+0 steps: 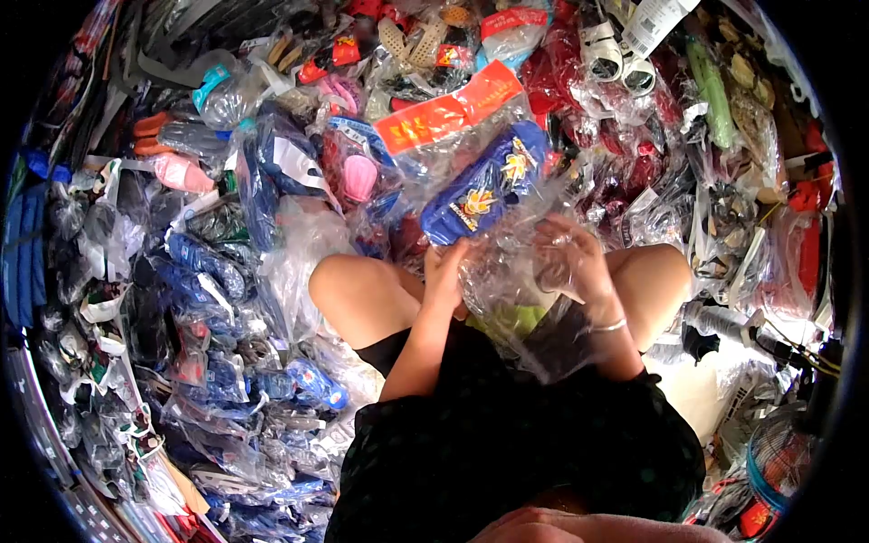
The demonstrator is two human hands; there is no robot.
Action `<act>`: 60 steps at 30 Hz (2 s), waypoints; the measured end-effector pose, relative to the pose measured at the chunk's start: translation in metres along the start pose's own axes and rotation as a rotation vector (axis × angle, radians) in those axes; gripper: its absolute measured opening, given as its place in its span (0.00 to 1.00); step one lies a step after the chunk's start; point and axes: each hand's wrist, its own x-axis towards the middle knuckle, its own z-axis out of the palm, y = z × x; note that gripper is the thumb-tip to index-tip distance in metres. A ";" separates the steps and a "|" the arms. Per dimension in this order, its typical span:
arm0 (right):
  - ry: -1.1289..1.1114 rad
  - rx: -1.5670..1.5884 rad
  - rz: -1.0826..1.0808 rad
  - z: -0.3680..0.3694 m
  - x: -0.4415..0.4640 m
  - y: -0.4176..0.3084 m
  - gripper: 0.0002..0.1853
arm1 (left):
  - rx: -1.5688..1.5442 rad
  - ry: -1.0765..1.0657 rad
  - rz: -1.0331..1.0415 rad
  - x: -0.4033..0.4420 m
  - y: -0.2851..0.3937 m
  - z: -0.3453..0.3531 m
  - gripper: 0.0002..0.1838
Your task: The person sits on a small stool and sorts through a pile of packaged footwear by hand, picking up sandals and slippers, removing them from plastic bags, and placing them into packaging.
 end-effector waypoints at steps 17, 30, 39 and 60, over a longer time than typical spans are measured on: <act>-0.258 -0.388 0.128 -0.017 0.067 -0.051 0.06 | 0.335 -0.226 0.179 -0.004 0.049 -0.012 0.18; -0.013 -0.108 -0.154 -0.032 0.057 -0.012 0.07 | 0.707 -0.105 -0.123 0.010 0.060 -0.047 0.05; 0.079 0.541 -0.248 0.009 0.054 0.010 0.07 | -0.226 -0.092 0.232 0.002 0.028 -0.029 0.18; 0.167 0.242 -0.095 -0.021 0.040 0.052 0.19 | -0.324 0.224 -0.169 0.031 0.014 -0.058 0.16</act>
